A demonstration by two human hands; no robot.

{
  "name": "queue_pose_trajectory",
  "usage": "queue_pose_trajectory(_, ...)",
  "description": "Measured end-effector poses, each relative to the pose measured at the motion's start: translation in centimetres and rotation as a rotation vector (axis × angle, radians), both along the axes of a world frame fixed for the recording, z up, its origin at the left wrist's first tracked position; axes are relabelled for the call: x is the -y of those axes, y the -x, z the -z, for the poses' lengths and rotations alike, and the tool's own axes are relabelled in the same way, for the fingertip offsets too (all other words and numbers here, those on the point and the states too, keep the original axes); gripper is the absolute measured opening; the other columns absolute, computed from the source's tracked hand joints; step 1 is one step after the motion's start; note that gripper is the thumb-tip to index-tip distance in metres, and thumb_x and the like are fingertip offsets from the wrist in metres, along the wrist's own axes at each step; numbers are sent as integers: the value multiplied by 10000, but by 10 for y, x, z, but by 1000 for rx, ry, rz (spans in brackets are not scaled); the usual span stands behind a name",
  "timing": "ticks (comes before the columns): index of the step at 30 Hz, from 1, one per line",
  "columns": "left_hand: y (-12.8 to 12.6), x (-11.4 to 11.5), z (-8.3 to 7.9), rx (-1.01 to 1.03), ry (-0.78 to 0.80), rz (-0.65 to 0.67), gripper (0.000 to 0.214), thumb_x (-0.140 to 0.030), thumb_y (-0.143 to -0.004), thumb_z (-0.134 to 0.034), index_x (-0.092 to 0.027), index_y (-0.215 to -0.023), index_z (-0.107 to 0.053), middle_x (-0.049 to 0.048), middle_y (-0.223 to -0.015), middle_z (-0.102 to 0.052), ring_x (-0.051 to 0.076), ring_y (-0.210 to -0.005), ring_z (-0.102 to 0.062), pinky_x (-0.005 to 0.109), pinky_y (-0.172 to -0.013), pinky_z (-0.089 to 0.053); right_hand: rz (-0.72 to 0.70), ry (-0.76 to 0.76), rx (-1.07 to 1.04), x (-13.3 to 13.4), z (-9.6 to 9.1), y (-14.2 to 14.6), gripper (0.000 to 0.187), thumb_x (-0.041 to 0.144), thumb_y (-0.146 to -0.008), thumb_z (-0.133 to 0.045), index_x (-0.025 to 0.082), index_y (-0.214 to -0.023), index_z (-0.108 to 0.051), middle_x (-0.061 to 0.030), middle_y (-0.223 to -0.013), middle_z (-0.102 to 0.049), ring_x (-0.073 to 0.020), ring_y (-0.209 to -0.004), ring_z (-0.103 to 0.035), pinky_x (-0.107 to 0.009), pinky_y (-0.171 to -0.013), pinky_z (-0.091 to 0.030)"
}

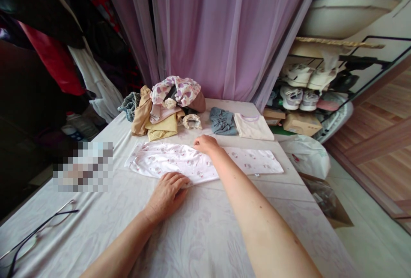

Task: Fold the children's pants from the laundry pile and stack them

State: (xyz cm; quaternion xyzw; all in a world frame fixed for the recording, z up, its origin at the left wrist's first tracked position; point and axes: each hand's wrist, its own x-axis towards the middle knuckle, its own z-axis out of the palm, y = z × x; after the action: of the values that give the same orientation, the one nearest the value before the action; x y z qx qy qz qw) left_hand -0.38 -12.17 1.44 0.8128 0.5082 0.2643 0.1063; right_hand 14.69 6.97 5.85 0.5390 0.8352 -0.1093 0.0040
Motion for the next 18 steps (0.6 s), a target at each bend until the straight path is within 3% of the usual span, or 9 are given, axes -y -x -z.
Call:
queue_pose_trajectory(4,0,0,2,27,-4,-7,248,-153,-846,-594,-228,-1080,-627,63,-1071,-698,230,-1054,-590,417,-957,-441,-41,4,16,-4,-2,8,131,252,-800,-619,265,-814,-749,-12,-975,-746,-180,-870,-647,-241,-697,-411)
queue_pose_trajectory(8,-1,-2,1,43,11,-15,108,-166,-886,-566,-218,-932,-649,54,-1030,-707,210,-1011,-605,397,-927,-461,1,-41,-3,-3,5,12,188,291,-875,-547,235,-921,-721,-56,-1027,-727,-199,-924,-637,-264,-733,-412)
queue_pose_trajectory(12,-1,-5,1,34,30,-23,132,-182,-919,-541,-213,-844,-645,42,-1000,-717,198,-968,-614,384,-896,-466,62,-83,-44,-2,17,11,223,286,-915,-497,221,-1002,-692,-73,-1107,-697,-196,-958,-629,-270,-756,-413)
queue_pose_trajectory(18,0,-3,0,42,5,-8,95,-188,-907,-560,-216,-926,-649,49,-1049,-712,203,-1007,-613,390,-927,-463,47,-135,-118,7,16,3,252,254,-942,-456,234,-1011,-698,-44,-1094,-706,-175,-1004,-618,-252,-814,-423)
